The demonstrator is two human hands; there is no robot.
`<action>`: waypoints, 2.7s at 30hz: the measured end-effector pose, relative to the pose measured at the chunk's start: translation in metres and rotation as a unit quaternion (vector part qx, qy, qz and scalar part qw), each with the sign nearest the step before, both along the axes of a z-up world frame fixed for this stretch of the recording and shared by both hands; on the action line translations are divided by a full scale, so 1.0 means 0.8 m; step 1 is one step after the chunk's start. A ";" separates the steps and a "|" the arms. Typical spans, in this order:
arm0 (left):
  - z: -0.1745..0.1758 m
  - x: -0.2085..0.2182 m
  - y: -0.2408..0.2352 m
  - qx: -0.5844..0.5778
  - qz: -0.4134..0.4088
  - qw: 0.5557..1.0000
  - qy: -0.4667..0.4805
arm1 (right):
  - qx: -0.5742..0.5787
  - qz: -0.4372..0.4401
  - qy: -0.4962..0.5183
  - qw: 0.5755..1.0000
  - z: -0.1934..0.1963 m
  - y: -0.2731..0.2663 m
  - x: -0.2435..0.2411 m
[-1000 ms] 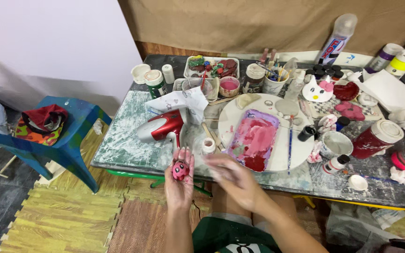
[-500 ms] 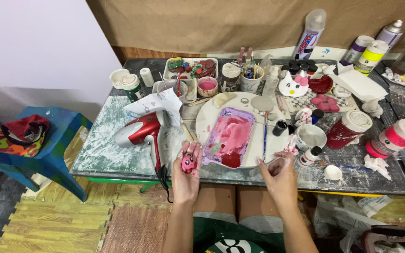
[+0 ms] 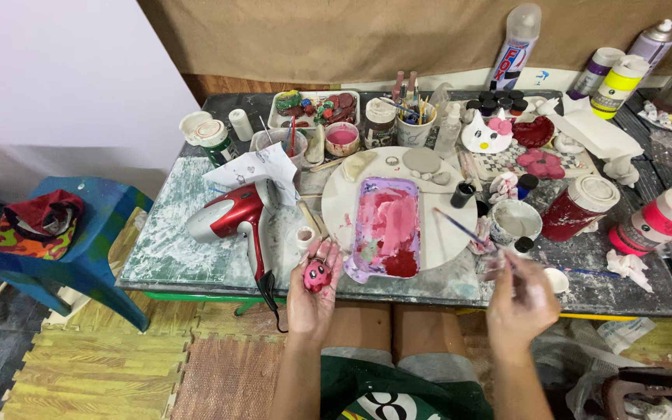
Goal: The person paints a small pink figurine with a brush, repeatedly dipping it into a paint container and applying pink paint. The person uses a hairdryer to dry the figurine between painting steps.
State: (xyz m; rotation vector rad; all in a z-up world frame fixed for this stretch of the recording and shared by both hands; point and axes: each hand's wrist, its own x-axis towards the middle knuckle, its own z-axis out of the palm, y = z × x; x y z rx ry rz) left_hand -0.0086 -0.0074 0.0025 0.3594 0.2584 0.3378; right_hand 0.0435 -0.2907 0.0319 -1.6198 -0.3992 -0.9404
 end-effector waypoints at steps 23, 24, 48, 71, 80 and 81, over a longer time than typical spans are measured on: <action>0.047 0.118 0.051 -0.012 -0.055 0.988 -0.141 | -0.217 0.211 0.101 0.948 0.163 0.175 0.198; 0.050 0.124 0.058 -0.025 -0.061 0.988 -0.140 | -0.222 0.242 0.077 0.941 0.162 0.203 0.219; 0.054 0.112 0.155 -0.085 0.091 0.992 -0.037 | -0.315 0.358 0.308 0.823 0.060 0.414 0.323; 0.074 0.157 0.125 0.013 0.051 0.998 -0.017 | -0.464 0.259 0.041 0.846 0.159 0.344 0.319; 0.073 0.160 0.128 0.008 0.060 0.998 -0.033 | -0.481 0.276 -0.041 0.831 0.167 0.350 0.313; 0.073 0.162 0.128 0.009 0.060 0.997 -0.037 | -0.490 0.270 -0.051 0.828 0.166 0.350 0.315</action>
